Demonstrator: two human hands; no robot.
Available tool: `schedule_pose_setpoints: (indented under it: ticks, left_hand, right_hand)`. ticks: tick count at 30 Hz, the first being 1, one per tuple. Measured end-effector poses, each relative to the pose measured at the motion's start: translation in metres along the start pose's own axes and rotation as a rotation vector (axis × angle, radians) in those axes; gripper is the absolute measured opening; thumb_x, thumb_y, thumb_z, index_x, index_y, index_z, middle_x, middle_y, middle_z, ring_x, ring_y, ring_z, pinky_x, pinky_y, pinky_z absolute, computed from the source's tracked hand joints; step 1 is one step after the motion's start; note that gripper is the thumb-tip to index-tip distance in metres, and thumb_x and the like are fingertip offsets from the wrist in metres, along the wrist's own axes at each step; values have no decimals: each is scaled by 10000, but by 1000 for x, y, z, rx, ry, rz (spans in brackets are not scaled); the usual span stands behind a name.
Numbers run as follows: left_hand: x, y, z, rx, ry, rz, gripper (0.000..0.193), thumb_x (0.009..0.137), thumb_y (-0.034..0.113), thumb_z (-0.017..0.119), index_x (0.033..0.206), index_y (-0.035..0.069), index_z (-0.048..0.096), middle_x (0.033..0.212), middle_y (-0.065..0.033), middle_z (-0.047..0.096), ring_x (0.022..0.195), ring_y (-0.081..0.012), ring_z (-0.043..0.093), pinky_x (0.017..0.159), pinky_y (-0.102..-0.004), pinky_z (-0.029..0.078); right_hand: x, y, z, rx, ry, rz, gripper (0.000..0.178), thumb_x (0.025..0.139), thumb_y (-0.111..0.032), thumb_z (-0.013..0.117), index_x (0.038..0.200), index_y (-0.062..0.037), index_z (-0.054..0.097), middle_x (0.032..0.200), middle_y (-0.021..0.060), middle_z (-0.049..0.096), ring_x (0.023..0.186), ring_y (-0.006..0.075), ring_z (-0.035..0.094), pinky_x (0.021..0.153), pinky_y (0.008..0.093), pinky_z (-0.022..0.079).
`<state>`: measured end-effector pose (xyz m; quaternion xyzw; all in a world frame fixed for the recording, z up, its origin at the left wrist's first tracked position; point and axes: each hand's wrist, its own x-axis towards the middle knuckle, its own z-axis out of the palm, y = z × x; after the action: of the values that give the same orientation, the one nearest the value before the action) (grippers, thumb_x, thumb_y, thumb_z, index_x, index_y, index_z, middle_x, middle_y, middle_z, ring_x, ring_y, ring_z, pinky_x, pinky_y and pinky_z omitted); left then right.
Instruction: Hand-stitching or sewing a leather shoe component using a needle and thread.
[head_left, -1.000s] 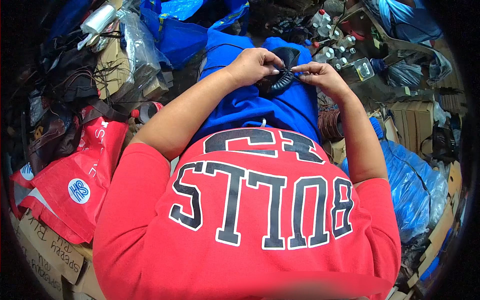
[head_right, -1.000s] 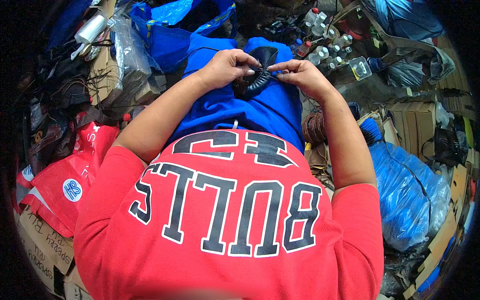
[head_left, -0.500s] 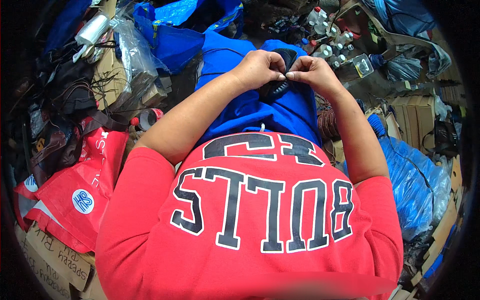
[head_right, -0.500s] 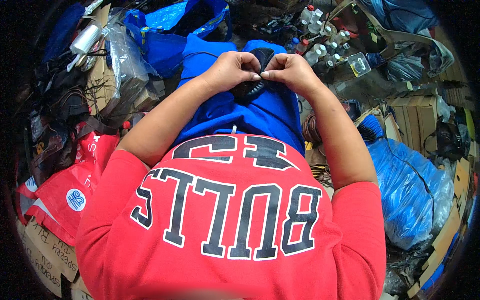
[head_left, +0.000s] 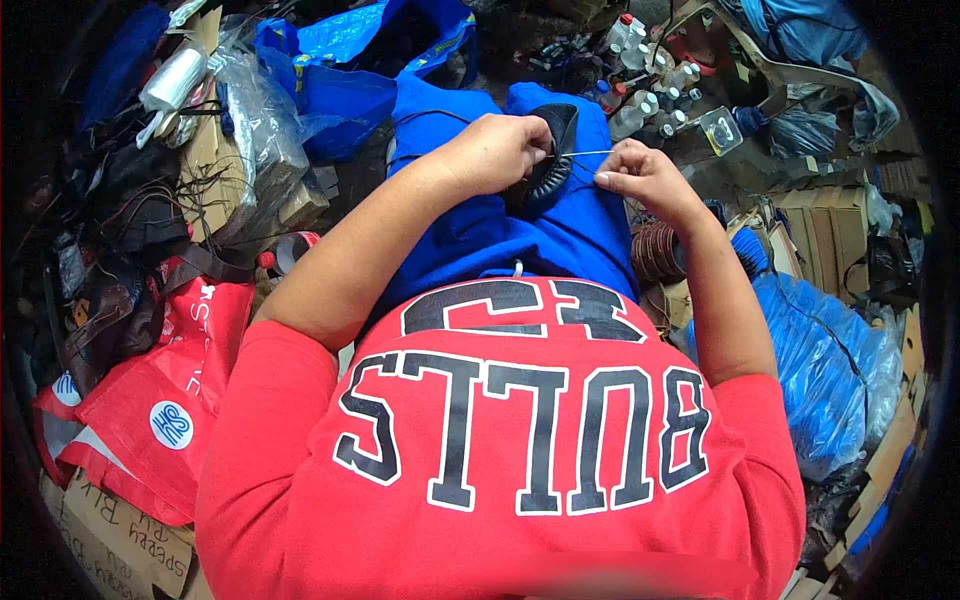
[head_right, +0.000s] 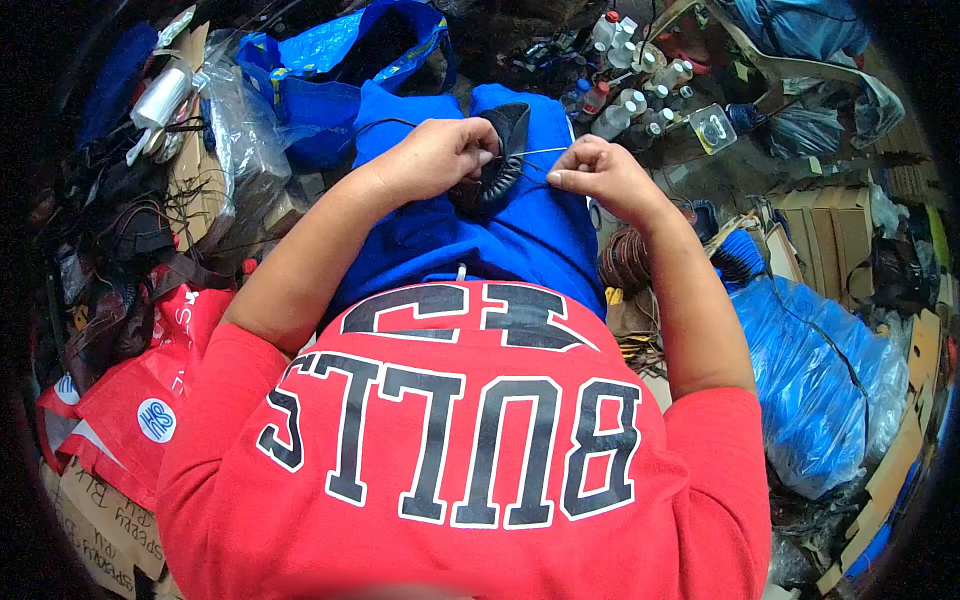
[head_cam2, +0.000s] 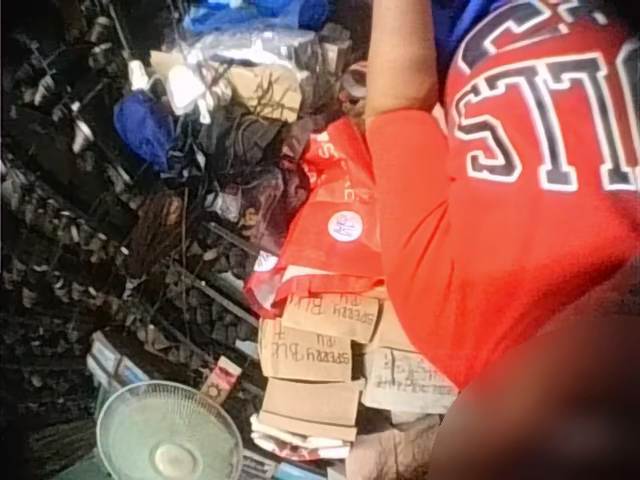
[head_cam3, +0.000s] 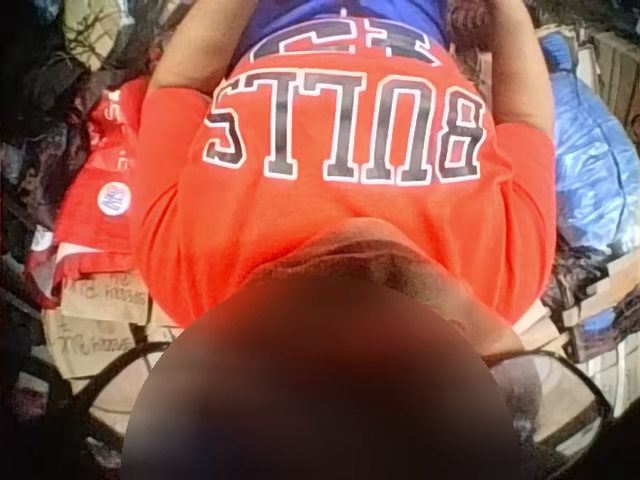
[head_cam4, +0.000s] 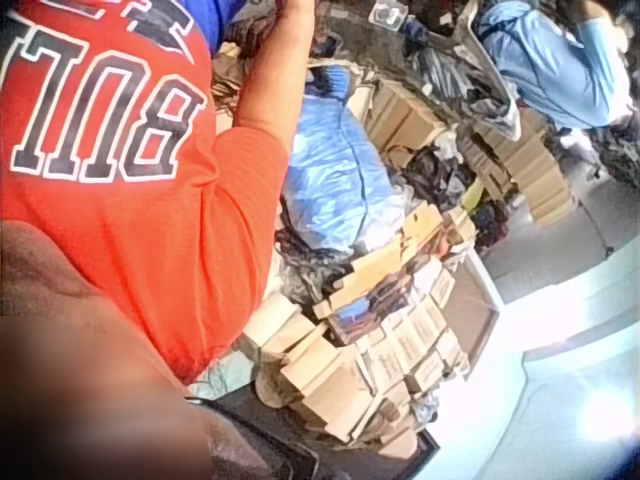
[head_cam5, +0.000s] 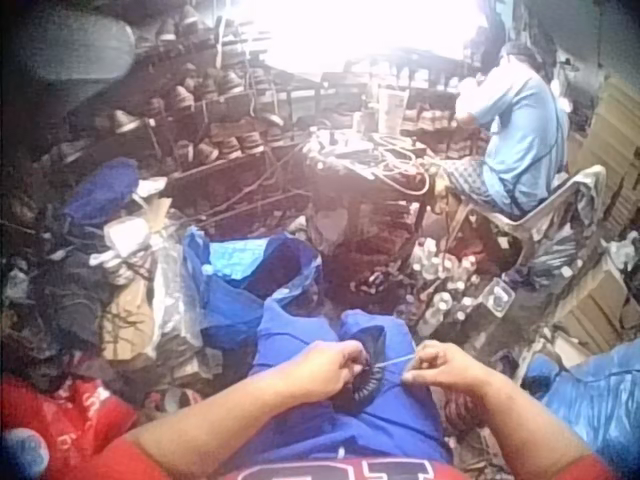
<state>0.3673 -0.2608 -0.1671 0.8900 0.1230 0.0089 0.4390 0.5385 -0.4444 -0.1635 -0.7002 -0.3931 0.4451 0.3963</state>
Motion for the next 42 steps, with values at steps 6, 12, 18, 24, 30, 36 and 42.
schedule_pose_setpoints:
  ticks: [6,12,18,24,30,36,42]
  left_hand:
    - [6,5,0,109,-21,127,128,857,111,557,945,24,591,799,-171,635,761,-315,627,680,-374,490]
    - [4,4,-2,197,-20,130,130,862,148,528,930,46,572,844,-210,630,825,-397,602,704,-463,474]
    - [0,-3,-2,243,-25,146,126,853,155,532,900,39,539,810,-209,616,800,-396,597,691,-483,461]
    - [-17,-28,-7,313,44,333,95,864,145,501,878,51,514,741,-175,589,761,-372,598,637,-455,457]
    - [-102,-71,-84,138,308,-202,47,845,121,580,867,98,615,761,-99,625,696,-214,601,654,-319,450]
    - [-81,-4,-115,-663,286,259,103,877,106,602,862,4,595,811,-40,595,820,-118,567,787,-249,437]
    - [-69,58,-53,-1180,-284,357,304,962,304,478,910,20,573,863,-113,624,863,-247,632,763,-344,502]
  right_hand:
    - [2,-15,-40,-246,194,-337,163,786,-161,692,815,-14,627,833,20,534,804,121,519,694,251,420]
    - [15,-36,-29,-672,453,-324,170,799,-219,662,883,-71,659,982,90,598,961,289,564,787,385,451]
    - [8,-68,18,-1296,-14,-419,31,804,-95,540,813,-111,566,773,49,607,858,247,595,821,391,392]
    - [21,-40,11,-1231,-88,-481,91,774,-63,537,854,-107,537,752,59,624,840,255,604,811,385,396]
    - [-26,-4,-58,-707,251,220,97,779,-86,659,871,-106,636,702,53,595,716,154,553,692,283,423]
    - [7,-45,-40,517,222,-417,198,889,-139,599,1017,6,638,967,89,626,917,170,610,847,293,473]
    - [-10,-99,27,878,-340,-524,237,957,-225,497,870,-34,607,914,84,621,795,156,578,731,283,464]
